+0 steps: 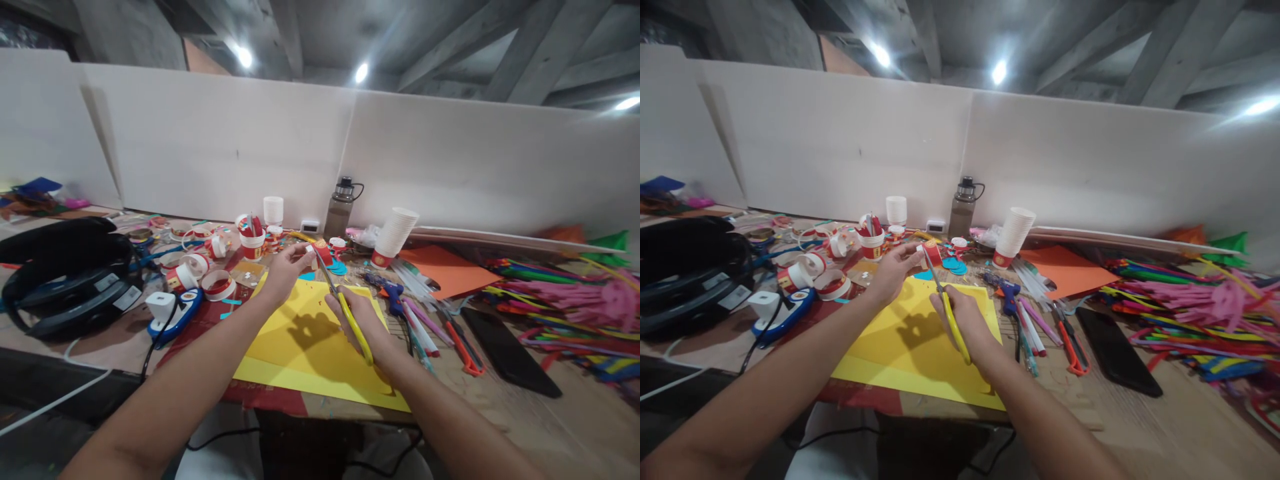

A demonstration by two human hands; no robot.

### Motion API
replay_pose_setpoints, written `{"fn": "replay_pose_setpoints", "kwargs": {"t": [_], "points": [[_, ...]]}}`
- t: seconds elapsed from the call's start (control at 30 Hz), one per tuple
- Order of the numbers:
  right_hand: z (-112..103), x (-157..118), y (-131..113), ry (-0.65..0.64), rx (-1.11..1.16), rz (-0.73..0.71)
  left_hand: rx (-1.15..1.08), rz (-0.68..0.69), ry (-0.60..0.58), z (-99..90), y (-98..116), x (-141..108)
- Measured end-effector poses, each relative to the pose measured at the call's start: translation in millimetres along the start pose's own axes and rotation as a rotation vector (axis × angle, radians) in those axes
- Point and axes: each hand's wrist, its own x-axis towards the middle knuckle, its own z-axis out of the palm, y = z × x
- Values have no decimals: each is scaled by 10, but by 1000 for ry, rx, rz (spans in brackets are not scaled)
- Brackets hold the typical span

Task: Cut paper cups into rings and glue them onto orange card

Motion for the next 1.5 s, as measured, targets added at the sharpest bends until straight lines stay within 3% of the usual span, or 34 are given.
{"fn": "replay_pose_setpoints", "kwargs": {"t": [0.23,0.63,1.03,1.17,1.5], "points": [[-8,7,12,-8,-13,-12,109,132,11,-54,-107,26],[-15,-11,-33,-42,57,60,85,117,21,-42,-119,39],[14,20,78,-50,152,47,200,206,5,-50,-84,40],[44,23,98,-14,166,72,227,216,9,-21,-65,29],[49,-55,42,-59,252,184,303,201,0,-32,-24,34]]}}
